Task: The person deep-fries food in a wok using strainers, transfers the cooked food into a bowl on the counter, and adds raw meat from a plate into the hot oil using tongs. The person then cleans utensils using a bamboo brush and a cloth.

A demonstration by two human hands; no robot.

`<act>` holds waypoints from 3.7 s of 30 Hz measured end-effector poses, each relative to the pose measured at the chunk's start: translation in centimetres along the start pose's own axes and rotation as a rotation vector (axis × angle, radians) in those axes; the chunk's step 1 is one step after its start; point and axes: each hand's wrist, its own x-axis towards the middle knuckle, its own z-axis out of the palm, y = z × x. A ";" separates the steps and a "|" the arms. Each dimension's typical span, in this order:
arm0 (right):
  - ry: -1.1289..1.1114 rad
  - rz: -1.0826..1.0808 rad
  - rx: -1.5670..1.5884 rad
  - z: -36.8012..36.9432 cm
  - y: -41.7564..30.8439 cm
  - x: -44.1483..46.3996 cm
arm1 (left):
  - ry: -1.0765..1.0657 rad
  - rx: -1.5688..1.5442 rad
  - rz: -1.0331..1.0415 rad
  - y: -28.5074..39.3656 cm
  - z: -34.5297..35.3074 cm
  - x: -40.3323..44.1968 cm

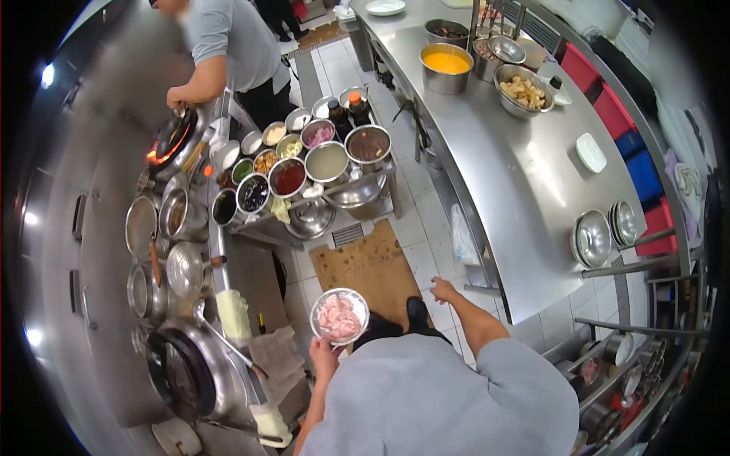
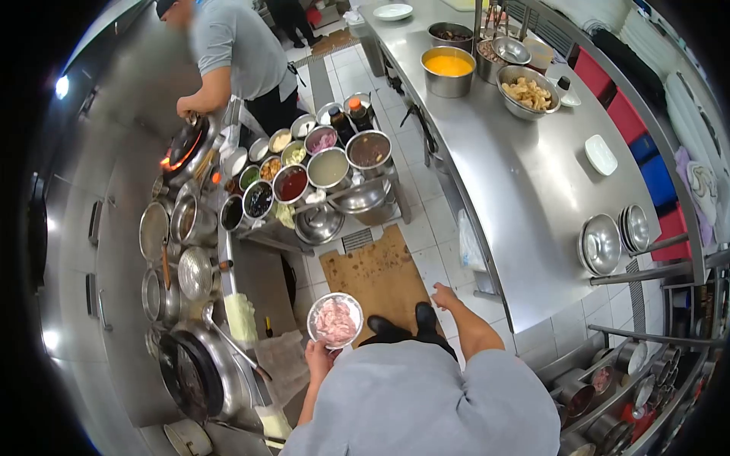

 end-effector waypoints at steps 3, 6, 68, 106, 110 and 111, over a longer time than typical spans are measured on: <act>0.226 0.062 -0.060 -2.1 1.5 0.9 | -0.035 0.022 -0.052 1.3 1.9 3.5; 0.393 0.125 -0.050 -2.1 7.1 5.1 | -0.149 -0.015 -0.029 3.2 3.4 7.3; 0.079 -1.124 0.298 7.5 -37.1 -18.2 | 1.299 -0.528 0.419 -14.9 -17.1 -43.2; -0.109 -2.356 -1.542 55.5 -53.4 -63.2 | 0.980 -0.321 0.772 7.0 -59.4 -36.8; -0.058 -2.179 -1.496 54.2 -51.7 -63.3 | 0.870 -0.508 0.699 5.0 -61.3 -34.8; -0.108 -2.149 -1.433 54.6 -50.9 -62.0 | 0.856 -0.542 0.679 4.8 -61.8 -34.5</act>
